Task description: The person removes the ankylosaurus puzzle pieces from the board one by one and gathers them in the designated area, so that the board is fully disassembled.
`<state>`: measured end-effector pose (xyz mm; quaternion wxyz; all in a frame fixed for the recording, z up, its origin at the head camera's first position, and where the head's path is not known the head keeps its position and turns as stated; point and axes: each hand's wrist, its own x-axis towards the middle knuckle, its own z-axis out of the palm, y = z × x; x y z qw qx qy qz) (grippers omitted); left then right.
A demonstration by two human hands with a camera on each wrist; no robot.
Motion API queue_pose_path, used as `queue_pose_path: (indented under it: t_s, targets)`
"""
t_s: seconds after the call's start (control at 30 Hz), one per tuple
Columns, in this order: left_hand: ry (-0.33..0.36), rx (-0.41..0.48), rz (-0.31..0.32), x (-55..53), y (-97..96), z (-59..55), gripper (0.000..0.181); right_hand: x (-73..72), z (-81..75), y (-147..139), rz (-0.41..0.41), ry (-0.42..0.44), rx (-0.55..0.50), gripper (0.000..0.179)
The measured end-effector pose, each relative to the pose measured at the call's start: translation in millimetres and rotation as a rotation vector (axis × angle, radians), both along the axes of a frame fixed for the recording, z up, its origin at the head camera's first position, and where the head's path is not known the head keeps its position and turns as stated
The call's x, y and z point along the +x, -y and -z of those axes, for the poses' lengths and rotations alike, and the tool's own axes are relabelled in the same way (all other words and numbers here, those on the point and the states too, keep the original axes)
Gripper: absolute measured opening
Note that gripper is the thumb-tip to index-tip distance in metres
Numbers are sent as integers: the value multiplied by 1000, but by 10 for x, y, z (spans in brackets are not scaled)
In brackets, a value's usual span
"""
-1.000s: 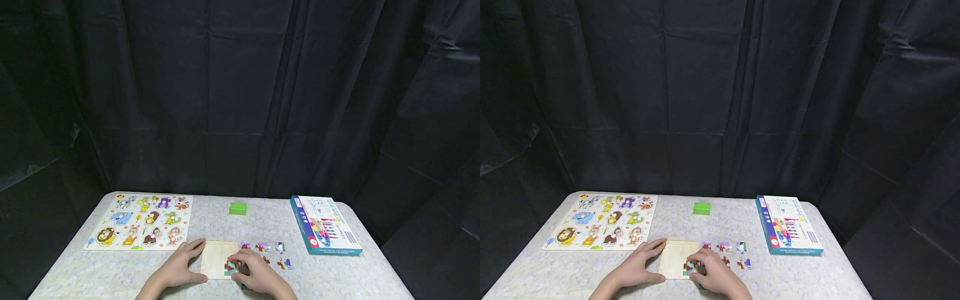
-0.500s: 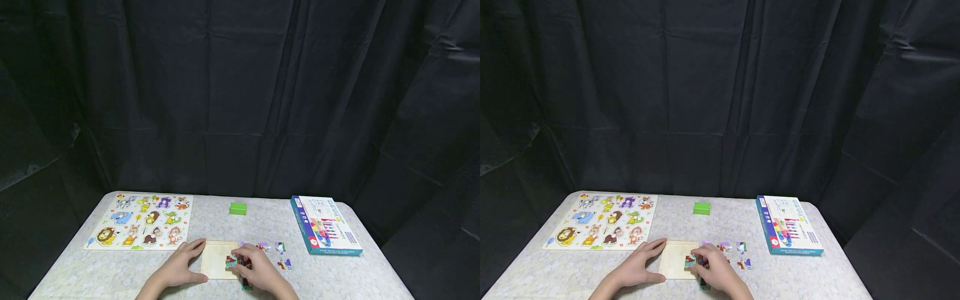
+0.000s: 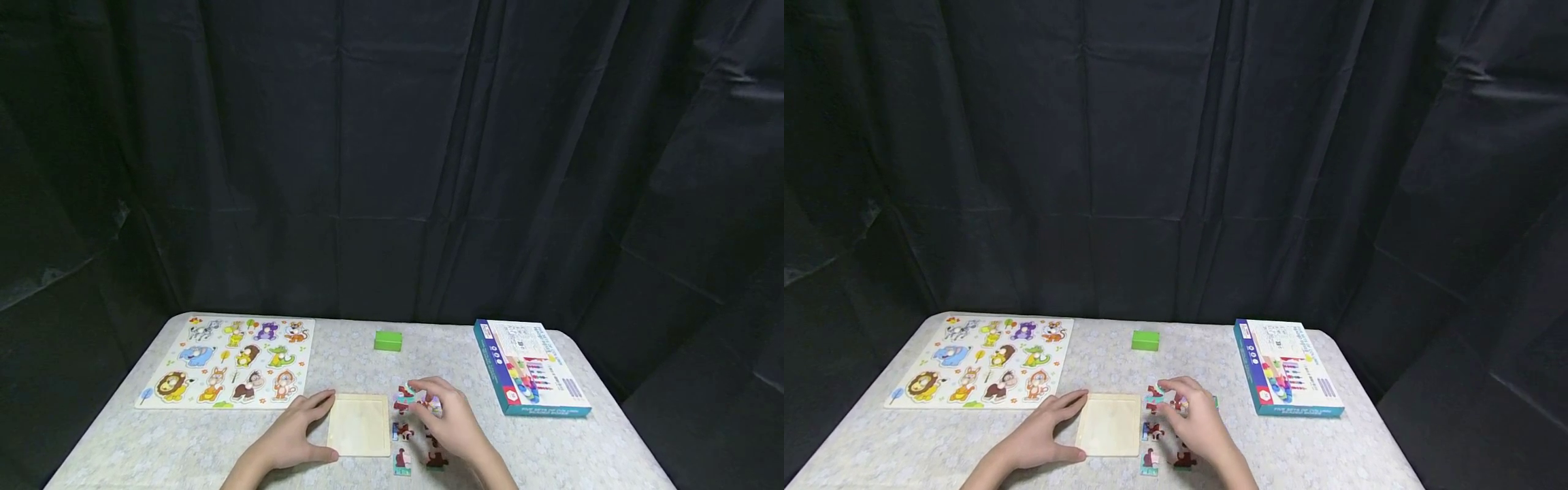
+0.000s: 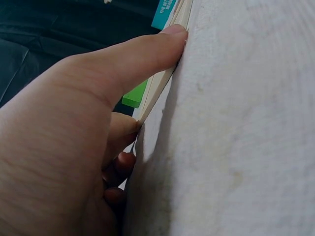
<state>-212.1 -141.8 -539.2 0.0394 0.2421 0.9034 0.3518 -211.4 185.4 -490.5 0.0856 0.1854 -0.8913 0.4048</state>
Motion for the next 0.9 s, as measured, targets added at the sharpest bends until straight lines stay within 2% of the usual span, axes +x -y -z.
queue_pose_path:
  t_s: [0.23, 0.4, 0.5, 0.63, 0.9]
  targets:
    - [14, 9, 1, 12, 0, 19, 105, 140, -39, -299, 45, 5, 37, 29]
    - [18, 9, 3, -12, 13, 9, 105, 282, 61, -612, 85, 24, 75, 28]
    - [31, 19, 5, -26, 13, -2, 105, 366, 146, -799, 102, 83, 100, 27]
    - [41, 33, 12, -28, 6, -3, 106, 459, 255, -993, 75, 205, 110, 29]
    - [22, 23, 4, -18, 3, 12, 106, 523, 392, -1156, -13, 287, 71, 32]
